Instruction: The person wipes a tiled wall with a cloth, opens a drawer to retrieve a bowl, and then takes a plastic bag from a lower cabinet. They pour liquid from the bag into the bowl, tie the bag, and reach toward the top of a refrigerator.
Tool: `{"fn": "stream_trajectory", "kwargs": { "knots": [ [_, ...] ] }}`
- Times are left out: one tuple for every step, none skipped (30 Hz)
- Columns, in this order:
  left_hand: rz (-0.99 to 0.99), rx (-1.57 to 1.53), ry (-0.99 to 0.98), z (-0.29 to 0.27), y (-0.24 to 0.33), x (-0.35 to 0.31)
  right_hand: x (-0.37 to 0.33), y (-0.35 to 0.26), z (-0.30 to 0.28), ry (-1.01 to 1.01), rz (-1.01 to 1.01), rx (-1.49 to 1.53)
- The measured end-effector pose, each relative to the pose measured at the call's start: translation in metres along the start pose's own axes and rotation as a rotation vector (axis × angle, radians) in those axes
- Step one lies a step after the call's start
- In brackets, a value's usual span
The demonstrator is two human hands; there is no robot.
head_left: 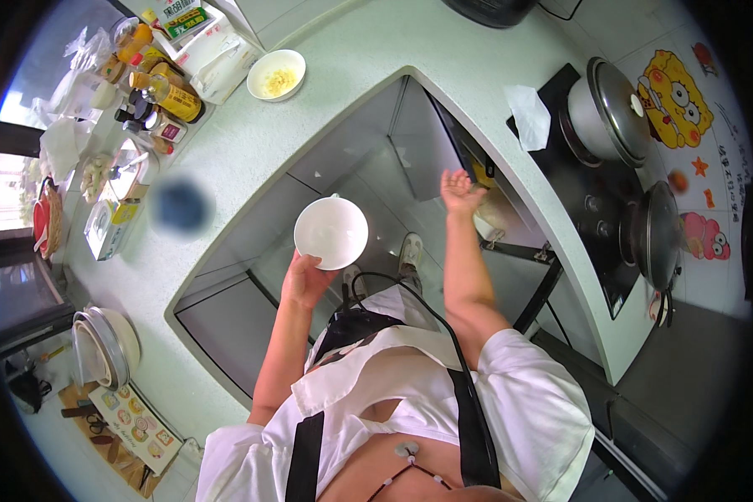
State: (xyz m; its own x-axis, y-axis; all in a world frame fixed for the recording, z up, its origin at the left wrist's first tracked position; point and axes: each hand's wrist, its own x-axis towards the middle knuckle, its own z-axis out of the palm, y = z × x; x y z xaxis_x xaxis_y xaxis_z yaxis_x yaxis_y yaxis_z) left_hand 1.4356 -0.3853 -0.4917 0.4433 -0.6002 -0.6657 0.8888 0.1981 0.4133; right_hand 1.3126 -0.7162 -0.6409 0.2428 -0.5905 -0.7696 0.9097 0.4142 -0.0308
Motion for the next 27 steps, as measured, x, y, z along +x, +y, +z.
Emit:
{"fn": "stream_trajectory", "kwargs": {
  "knots": [
    [-0.009,0.006,-0.018,-0.002,0.002,-0.001,0.001,0.008,-0.011,0.023,0.028,0.010],
    [-0.005,-0.007,-0.036,-0.004,0.004,-0.002,0.005,0.017,-0.019,0.036,0.054,0.017],
    [-0.001,-0.019,-0.053,-0.007,0.005,-0.002,0.009,0.025,-0.025,0.048,0.080,0.025],
    [0.007,-0.034,-0.066,-0.010,0.006,-0.003,0.003,0.037,-0.025,0.058,0.065,0.045],
    [0.012,-0.037,-0.072,-0.013,0.009,-0.004,-0.005,0.045,-0.023,0.076,0.058,0.050],
    [0.017,-0.040,-0.079,-0.016,0.011,-0.005,-0.013,0.052,-0.020,0.095,0.052,0.054],
    [0.023,-0.040,-0.084,-0.019,0.014,-0.007,-0.018,0.056,-0.020,0.115,0.047,0.061],
    [0.029,-0.040,-0.082,-0.021,0.016,-0.009,-0.017,0.058,-0.025,0.094,0.061,0.049],
    [0.035,-0.040,-0.080,-0.023,0.018,-0.011,-0.020,0.061,-0.026,0.126,0.083,0.035],
    [0.041,-0.038,-0.075,-0.026,0.020,-0.014,-0.023,0.066,-0.028,0.161,0.108,0.023],
    [0.040,-0.026,-0.067,-0.028,0.022,-0.016,-0.026,0.072,-0.031,0.196,0.132,0.010],
    [0.039,-0.014,-0.060,-0.030,0.024,-0.017,-0.030,0.079,-0.037,0.218,0.178,0.022],
    [0.038,-0.003,-0.052,-0.032,0.025,-0.018,-0.033,0.087,-0.039,0.283,0.184,-0.026],
    [0.042,0.000,-0.048,-0.034,0.026,-0.018,-0.038,0.095,-0.041,0.349,0.190,-0.074],
    [0.047,0.002,-0.044,-0.036,0.026,-0.018,-0.042,0.102,-0.042,0.415,0.196,-0.122],
    [0.052,0.003,-0.038,-0.040,0.026,-0.018,-0.045,0.108,-0.045,0.421,0.173,-0.161],
    [0.046,0.009,-0.041,-0.042,0.027,-0.017,-0.038,0.110,-0.052,0.392,0.160,-0.221],
    [0.041,0.015,-0.044,-0.044,0.027,-0.016,-0.027,0.112,-0.064,0.363,0.146,-0.282],
    [0.041,0.016,-0.047,-0.046,0.029,-0.016,-0.032,0.118,-0.061,0.331,0.135,-0.348],
    [0.042,0.018,-0.041,-0.047,0.030,-0.016,-0.039,0.120,-0.060,0.325,0.066,-0.504],
    [0.044,0.021,-0.035,-0.049,0.031,-0.017,-0.047,0.123,-0.057,0.285,0.053,-0.624],
    [0.045,0.022,-0.029,-0.050,0.031,-0.018,-0.054,0.126,-0.054,0.245,0.039,-0.746],
    [0.048,0.015,-0.036,-0.050,0.032,-0.018,-0.057,0.128,-0.053,0.204,0.024,-0.867],
    [0.053,0.009,-0.042,-0.049,0.032,-0.019,-0.055,0.130,-0.054,0.161,0.026,-0.919],
    [0.057,0.004,-0.046,-0.049,0.033,-0.020,-0.053,0.133,-0.055,0.119,0.032,-0.970],
    [0.058,0.005,-0.043,-0.049,0.034,-0.021,-0.051,0.136,-0.055,0.076,0.038,-1.020],
    [0.060,0.006,-0.040,-0.050,0.035,-0.022,-0.049,0.141,-0.054,0.064,0.011,-1.077]
  ]
}}
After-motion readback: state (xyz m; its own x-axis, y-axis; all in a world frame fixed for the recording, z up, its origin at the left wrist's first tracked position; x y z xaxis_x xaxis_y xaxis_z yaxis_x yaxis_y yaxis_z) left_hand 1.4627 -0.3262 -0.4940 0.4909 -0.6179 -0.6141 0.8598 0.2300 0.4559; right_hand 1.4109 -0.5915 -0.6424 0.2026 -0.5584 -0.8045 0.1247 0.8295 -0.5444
